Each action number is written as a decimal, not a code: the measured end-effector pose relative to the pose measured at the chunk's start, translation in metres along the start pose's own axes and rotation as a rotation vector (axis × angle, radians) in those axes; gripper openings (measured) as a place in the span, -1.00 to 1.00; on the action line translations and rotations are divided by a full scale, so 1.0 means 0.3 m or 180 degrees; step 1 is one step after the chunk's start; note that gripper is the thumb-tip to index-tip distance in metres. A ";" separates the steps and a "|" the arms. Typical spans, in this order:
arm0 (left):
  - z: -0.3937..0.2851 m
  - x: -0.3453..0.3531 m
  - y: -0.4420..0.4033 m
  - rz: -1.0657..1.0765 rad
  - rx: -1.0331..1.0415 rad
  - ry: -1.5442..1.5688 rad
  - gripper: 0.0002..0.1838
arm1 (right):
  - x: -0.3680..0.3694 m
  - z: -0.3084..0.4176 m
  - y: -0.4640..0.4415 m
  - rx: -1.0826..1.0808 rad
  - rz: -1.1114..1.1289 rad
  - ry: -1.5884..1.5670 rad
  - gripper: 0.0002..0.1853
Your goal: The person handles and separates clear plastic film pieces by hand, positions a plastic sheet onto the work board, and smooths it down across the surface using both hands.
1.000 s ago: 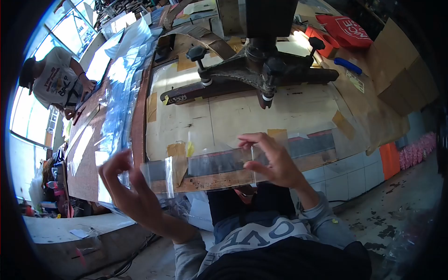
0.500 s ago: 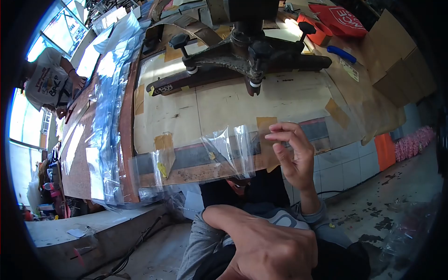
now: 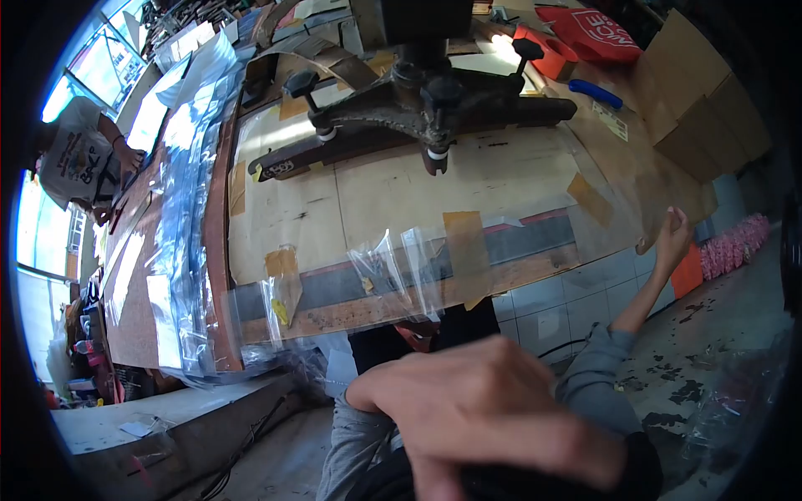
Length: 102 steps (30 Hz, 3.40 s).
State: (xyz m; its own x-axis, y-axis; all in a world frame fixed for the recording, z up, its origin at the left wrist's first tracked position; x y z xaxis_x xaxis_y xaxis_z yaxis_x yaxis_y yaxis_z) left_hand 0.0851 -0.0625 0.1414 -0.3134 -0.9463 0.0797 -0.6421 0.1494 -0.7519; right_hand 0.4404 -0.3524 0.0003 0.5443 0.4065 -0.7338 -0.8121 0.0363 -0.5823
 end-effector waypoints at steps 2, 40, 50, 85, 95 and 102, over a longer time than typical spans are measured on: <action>0.020 -0.053 0.038 -0.0276 -0.1330 -0.1787 -0.35 | 0.105 -0.162 -0.103 0.0137 -0.0169 0.0501 -0.47; 0.142 -0.090 0.207 -0.2671 -0.1593 -0.0197 -0.62 | -0.413 0.970 0.336 -0.2845 0.1651 -0.3585 -0.82; 0.057 -0.098 0.204 -0.2735 -0.0999 -0.0594 -0.58 | -0.399 0.966 0.414 -0.2449 0.1988 -0.3550 -0.66; -0.058 -0.350 0.377 -0.3469 -0.2036 -0.2288 -0.92 | -0.252 1.092 0.679 -0.2348 0.2276 -0.2497 -0.70; -0.031 -0.413 0.457 -0.1672 -0.2609 -0.5177 -0.71 | -0.225 1.057 0.816 -0.3344 0.1600 -0.0748 -0.38; 0.025 -0.346 0.494 -0.0723 -0.2861 -0.5289 -0.39 | -0.170 1.080 0.771 -0.3278 0.1528 -0.0527 -0.43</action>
State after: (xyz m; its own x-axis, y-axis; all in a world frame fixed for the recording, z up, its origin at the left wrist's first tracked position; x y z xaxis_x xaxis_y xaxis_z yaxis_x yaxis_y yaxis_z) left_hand 0.0277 0.0557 0.0169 0.3605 -0.1650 -0.9181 -0.8626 -0.4334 -0.2608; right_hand 0.1568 -0.0689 0.0164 0.1286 0.2944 -0.9470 -0.3298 -0.8879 -0.3208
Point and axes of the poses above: each hand's wrist, its own y-axis away from the middle knuckle, its own x-axis out of the palm, z = x × y, the point moved 1 cm from there along -y, towards the middle knuckle, and after that the axes turned 5 degrees about y, right-handed, at the moved point
